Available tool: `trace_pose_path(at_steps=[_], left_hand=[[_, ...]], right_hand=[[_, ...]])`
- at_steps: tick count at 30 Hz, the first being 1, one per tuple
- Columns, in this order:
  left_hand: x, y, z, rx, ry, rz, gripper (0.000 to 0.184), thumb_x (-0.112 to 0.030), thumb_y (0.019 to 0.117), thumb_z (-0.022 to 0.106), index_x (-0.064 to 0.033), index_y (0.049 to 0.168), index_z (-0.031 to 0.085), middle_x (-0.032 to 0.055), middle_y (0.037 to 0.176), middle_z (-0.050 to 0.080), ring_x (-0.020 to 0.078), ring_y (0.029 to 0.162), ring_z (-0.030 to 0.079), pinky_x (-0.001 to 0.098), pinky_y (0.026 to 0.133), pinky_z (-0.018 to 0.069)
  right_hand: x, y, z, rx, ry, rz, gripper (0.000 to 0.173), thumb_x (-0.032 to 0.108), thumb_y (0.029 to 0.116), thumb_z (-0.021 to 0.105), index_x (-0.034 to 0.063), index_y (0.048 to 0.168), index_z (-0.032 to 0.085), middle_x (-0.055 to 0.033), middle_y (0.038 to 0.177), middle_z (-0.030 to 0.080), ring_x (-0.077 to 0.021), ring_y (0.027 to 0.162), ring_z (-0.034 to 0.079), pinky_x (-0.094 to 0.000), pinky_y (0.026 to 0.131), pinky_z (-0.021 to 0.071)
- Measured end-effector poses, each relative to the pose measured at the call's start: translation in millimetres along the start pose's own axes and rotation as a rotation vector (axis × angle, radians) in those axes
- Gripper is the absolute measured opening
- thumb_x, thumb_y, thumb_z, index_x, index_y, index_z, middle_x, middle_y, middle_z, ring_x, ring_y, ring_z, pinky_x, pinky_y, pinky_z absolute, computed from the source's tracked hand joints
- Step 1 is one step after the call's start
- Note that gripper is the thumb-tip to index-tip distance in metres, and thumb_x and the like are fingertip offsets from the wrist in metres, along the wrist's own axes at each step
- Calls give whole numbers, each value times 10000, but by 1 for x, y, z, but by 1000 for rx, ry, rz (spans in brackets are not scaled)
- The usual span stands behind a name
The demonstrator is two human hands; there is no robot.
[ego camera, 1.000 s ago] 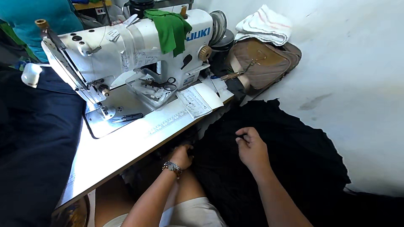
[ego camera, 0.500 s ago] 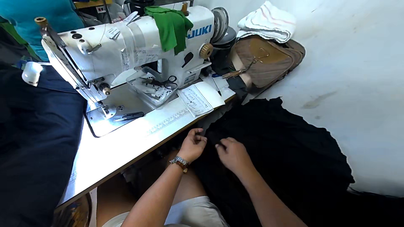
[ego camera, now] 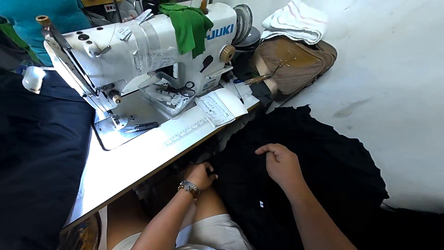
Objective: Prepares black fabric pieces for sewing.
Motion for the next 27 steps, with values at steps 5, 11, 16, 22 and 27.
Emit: trace_pose_path(at_steps=[5,11,16,22,27], left_hand=[[-20,-15,-17,-23,-521,-15,210,-180,938,746,-9,1044,681,105,844,692,171,706,661,362,693,571],[-72,-37,-49,-70,-1038,-140,186,-25,949,703,25,1095,598,85,858,628,127,634,632,273,625,585],[-102,-27,-55,-83,-911,37,327,-129,966,719,-19,1244,585,66,844,658,103,685,624,266,657,550],[-30,5,-11,-53,-72,53,489,-331,982,691,-36,1363,612,225,1297,653,393,1212,627,600,1036,489],[-13,7,17,-36,59,59,511,-315,946,733,-117,1391,575,179,1222,687,355,1100,685,581,955,546]], right_hand=[[3,0,-5,36,-6,32,156,-15,993,612,-16,1066,750,-220,1140,701,-369,1054,669,-556,905,524],[23,-16,31,205,-25,-80,449,314,807,890,-24,1060,738,-202,1064,679,-353,988,665,-557,840,556],[34,-22,53,198,-170,-77,208,77,917,738,-91,1037,707,-254,1041,669,-395,944,691,-549,829,579],[5,2,-1,34,28,101,241,30,1030,574,-45,1245,653,-277,1091,700,-424,999,689,-616,890,526],[-15,6,-24,-78,83,109,149,-35,1022,519,-14,1146,599,-201,939,648,-297,786,620,-492,717,512]])
Point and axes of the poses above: each hand's wrist, its own y-axis towards the middle knuckle, its own z-axis out of the palm, x = y × z, the point moved 10 cm from there along y, towards the middle knuckle
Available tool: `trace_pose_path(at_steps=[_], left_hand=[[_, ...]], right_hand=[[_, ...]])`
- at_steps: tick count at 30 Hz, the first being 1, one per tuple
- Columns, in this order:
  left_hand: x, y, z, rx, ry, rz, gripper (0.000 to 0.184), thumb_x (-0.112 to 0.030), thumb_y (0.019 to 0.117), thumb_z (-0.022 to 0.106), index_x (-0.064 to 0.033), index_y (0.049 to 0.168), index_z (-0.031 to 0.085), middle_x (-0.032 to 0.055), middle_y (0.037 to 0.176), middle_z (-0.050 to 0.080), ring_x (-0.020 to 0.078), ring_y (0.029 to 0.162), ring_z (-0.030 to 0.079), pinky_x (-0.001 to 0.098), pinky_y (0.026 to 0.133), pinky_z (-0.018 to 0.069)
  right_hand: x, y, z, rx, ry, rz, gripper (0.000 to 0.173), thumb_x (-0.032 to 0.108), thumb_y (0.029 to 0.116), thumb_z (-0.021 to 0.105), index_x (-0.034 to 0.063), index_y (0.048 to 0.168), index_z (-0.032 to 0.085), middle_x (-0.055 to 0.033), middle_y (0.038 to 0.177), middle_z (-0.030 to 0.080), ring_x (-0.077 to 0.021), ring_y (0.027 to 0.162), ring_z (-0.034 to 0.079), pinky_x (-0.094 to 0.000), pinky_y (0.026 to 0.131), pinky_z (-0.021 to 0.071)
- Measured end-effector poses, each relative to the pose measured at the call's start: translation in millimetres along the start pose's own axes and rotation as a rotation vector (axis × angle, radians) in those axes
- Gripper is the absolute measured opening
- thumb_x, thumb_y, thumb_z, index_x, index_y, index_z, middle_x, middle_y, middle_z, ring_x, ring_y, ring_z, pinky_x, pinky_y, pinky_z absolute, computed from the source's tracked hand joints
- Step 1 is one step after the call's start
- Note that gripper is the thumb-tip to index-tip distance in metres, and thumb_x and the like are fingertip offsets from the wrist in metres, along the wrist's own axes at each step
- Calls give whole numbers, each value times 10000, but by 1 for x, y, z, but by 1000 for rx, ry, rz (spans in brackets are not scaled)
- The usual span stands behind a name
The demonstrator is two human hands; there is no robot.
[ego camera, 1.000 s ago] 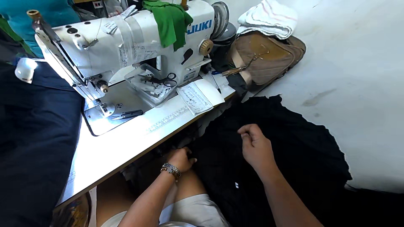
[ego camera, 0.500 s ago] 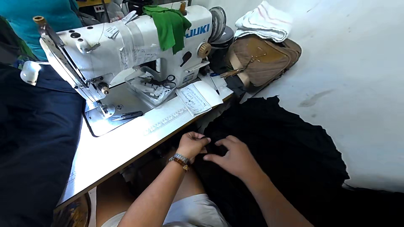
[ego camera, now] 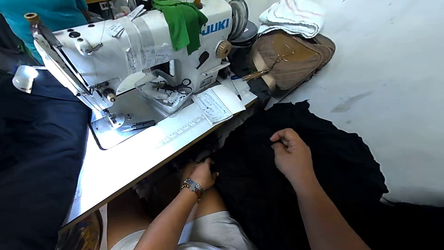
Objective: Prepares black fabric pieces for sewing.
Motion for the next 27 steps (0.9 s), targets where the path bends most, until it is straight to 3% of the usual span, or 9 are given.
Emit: trace_pose_path(at_steps=[2,6,9,11,15,17,19,23,27], left_hand=[[-5,-1,-2,-5,34,-12,464,-295,950,725,-158,1373,595,161,1201,694,351,1075,692,572,926,559],[-7,-4,-8,51,3,-78,391,-327,959,720,-77,1256,672,175,1116,724,340,1044,706,568,922,557],[-15,-8,-22,21,-193,-67,373,-331,961,729,-40,1190,685,187,1060,718,326,982,700,547,879,559],[-30,-17,-42,1,-350,-67,320,-259,974,717,-4,1162,678,205,1046,700,322,952,684,525,857,551],[-70,-26,-65,14,-718,-95,279,-133,981,696,32,1192,619,145,966,652,191,775,661,350,733,587],[-87,-25,-70,-3,-777,-64,249,-117,971,701,24,1163,626,117,911,657,163,730,648,328,692,581],[-96,-20,-71,-45,-752,14,224,-121,975,686,8,1151,636,96,872,646,150,725,601,329,683,527],[-77,-12,-58,21,-504,102,412,-207,1049,598,-45,1415,503,166,1095,712,244,947,705,444,869,571],[-20,-5,-1,100,20,14,396,-338,921,755,-72,1208,699,178,1186,684,349,1070,679,584,925,554]], right_hand=[[0,-1,-1,-14,16,-24,144,-51,1012,521,-9,1113,614,-165,924,641,-244,761,594,-446,696,503],[-9,-2,2,37,5,73,271,47,1048,527,48,1315,474,-156,846,625,-254,656,583,-472,614,498],[9,-6,-1,25,-8,-93,147,-38,1030,479,-20,1047,623,-148,839,624,-245,725,580,-457,664,481],[20,-11,4,70,-54,-211,304,-92,1004,453,-10,880,717,-163,913,692,-296,872,657,-502,770,528],[23,-30,46,345,-158,-124,194,80,952,695,21,1132,735,-210,1170,657,-364,1069,645,-560,894,542],[20,-42,70,376,-242,-58,561,308,835,868,0,1249,651,-259,1254,569,-403,1100,622,-570,905,553],[23,-44,75,280,-285,-74,494,223,851,855,-56,1203,649,-294,1194,569,-431,1030,643,-561,858,568],[17,-29,57,207,-173,-38,202,58,1018,615,-92,1115,707,-280,1120,678,-420,1058,666,-580,936,523],[2,-16,27,89,-96,-6,254,27,1036,552,4,1271,647,-247,1132,699,-427,983,691,-633,855,536]])
Point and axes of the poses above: each hand's wrist, its own y-axis towards the middle knuckle, its own z-axis out of the palm, x = y × z, the point moved 10 cm from there along y, towards the middle knuckle
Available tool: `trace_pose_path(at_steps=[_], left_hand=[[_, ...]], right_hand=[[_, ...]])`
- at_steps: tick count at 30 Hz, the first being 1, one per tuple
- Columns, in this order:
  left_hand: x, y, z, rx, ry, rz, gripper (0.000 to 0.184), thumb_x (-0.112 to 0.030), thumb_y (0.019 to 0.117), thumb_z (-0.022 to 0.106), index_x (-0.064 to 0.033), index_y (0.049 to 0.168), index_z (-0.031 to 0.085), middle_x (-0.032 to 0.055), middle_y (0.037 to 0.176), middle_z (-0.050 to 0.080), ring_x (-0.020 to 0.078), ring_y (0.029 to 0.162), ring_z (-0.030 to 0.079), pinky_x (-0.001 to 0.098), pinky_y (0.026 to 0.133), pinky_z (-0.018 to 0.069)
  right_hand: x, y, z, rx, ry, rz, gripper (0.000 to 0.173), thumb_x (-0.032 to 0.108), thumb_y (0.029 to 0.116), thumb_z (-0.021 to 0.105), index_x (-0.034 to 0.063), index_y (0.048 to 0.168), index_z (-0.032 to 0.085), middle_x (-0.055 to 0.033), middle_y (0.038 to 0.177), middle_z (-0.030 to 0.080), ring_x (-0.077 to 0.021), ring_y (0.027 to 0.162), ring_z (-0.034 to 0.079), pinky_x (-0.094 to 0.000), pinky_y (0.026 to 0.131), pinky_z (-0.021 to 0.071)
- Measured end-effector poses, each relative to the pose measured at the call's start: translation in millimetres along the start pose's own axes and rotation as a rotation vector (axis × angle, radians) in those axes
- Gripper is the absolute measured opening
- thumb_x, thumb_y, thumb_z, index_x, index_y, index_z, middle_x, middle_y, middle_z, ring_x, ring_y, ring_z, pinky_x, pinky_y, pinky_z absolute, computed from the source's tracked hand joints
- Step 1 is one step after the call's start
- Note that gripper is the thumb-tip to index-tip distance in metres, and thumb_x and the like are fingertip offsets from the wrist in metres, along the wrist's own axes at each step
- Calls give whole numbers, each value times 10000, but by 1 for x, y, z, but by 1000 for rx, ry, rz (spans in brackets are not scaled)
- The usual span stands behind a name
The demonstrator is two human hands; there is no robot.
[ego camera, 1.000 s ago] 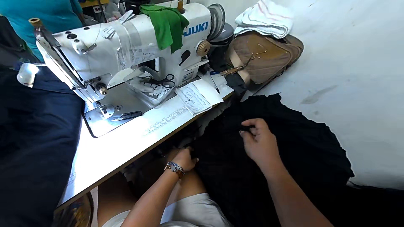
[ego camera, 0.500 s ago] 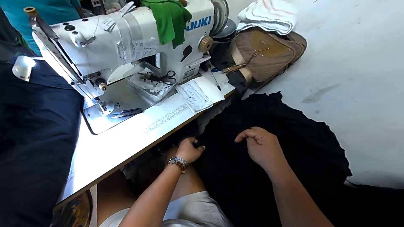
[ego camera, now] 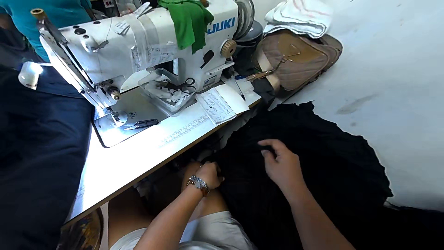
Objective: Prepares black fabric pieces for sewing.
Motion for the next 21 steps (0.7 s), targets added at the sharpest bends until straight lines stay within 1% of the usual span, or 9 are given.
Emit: trace_pose_path(at_steps=[3,6,7,11,14,16,18,20,21], left_hand=[[11,-10,10,-63,60,-86,513,-374,909,765,-57,1291,637,189,1188,690,375,1088,679,592,928,546],[11,-14,9,-59,9,-127,476,-280,913,757,-72,1318,617,182,1126,719,369,1053,702,593,908,556],[12,-14,9,-44,-20,-135,410,-242,914,745,-89,1281,647,173,1112,724,361,1041,703,596,897,555],[19,-13,16,52,59,-144,291,-316,927,686,-127,1140,740,140,1073,740,339,1034,703,610,891,543],[17,-11,18,103,45,-119,470,-471,959,672,-131,1283,680,145,1173,718,337,1128,669,614,978,499],[7,-13,-1,39,-96,-85,432,-402,962,703,-89,1258,678,159,1120,720,319,1046,693,567,913,546],[-11,-22,-29,-92,-302,-10,274,-263,957,727,-12,1059,685,180,923,690,303,835,671,512,738,554],[-32,-37,-53,-152,-473,5,186,-178,966,707,1,968,653,167,842,641,269,737,611,457,651,510],[-41,-38,-60,-152,-530,0,169,-166,961,710,-7,982,658,150,849,637,247,738,605,434,658,510]], right_hand=[[-8,1,-10,-47,15,15,211,32,1054,524,5,1259,566,-243,961,652,-384,787,646,-572,696,523],[0,-1,-14,-65,9,-103,226,-38,1038,483,-26,966,697,-201,942,689,-350,868,664,-548,761,527],[1,-2,-12,-50,7,-114,265,-52,1034,474,-19,942,720,-193,967,697,-350,918,669,-550,807,530],[3,-4,-8,-3,10,-105,296,-61,1032,468,2,1001,755,-182,1018,705,-339,967,667,-537,848,530],[4,-4,-6,25,-10,-93,303,-59,1028,470,17,1026,763,-174,1025,705,-330,963,667,-533,837,531],[6,-6,-3,57,-20,-82,307,-69,1014,469,17,1042,763,-171,1020,695,-320,936,660,-522,804,535],[10,-10,3,93,-14,-107,241,-45,993,538,14,1046,765,-174,996,677,-316,902,642,-509,776,532],[16,-18,18,161,1,-141,162,101,953,711,3,1078,743,-205,1054,662,-349,969,650,-539,824,549],[17,-23,29,196,-1,-137,309,208,895,809,-5,1102,726,-222,1103,647,-369,1006,647,-559,847,552]])
Point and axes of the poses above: each hand's wrist, its own y-axis towards the middle knuckle, its own z-axis out of the palm, x = y × z, the point moved 10 cm from there along y, towards the middle knuckle
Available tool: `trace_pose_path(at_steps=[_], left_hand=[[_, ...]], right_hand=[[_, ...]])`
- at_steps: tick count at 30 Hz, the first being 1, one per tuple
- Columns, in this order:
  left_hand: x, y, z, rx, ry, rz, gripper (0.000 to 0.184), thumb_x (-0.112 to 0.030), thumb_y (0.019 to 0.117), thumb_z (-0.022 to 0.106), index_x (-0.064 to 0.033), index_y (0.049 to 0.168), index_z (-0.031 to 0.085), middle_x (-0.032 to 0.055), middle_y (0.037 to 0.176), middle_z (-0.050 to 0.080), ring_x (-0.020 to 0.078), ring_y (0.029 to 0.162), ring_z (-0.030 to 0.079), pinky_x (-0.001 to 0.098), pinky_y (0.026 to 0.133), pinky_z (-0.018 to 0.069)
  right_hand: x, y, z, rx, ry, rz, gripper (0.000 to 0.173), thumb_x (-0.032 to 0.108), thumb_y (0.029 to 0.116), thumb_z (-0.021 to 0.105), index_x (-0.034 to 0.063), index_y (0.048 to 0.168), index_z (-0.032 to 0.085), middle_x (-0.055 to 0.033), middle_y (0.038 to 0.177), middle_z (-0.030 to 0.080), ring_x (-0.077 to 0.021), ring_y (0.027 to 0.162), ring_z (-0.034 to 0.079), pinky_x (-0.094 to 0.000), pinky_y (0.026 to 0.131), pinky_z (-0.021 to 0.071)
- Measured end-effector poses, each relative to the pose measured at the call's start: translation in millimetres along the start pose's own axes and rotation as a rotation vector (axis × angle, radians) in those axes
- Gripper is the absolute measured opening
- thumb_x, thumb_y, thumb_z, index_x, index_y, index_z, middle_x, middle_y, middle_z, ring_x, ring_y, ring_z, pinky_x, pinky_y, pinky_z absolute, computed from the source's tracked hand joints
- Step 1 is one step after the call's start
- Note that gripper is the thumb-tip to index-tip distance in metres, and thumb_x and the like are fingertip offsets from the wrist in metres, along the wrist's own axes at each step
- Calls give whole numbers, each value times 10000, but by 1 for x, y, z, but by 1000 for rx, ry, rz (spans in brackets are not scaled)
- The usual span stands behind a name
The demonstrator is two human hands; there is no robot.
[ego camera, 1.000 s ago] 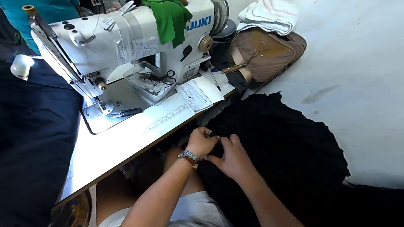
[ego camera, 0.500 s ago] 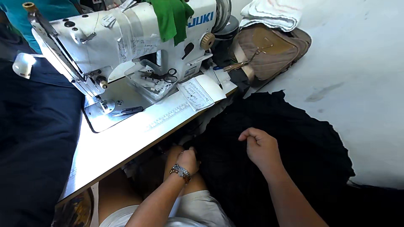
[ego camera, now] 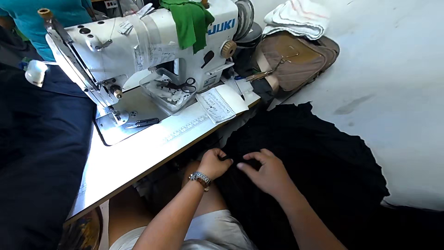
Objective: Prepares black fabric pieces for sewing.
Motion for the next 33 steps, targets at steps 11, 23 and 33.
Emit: trace_pose_path(at_steps=[11,23,33], left_hand=[[50,25,27,62,527,49,545,-305,953,728,-86,1426,568,220,1395,583,440,1278,560,630,1019,490],[48,21,21,16,361,17,369,-300,957,731,-13,1185,692,214,1095,710,353,1022,697,561,902,558],[-23,2,0,-1,-254,-62,255,-117,989,683,27,1190,621,101,918,633,130,711,623,283,666,563]], right_hand=[[-24,6,-45,-296,-15,98,220,95,1019,624,-93,1098,708,-292,1076,698,-442,1012,680,-642,899,511],[-41,-5,-92,-561,114,87,263,127,1036,569,-88,1171,638,-267,1063,671,-315,932,656,-493,834,531],[12,-1,-14,-166,-21,-187,210,142,933,644,-19,1054,702,-211,1069,640,-363,965,641,-541,807,553]])
Point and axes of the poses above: each hand's wrist, its own y-axis towards the middle knuckle, its own z-axis out of the palm, x = y × z, the point moved 10 cm from there along y, towards the middle knuckle
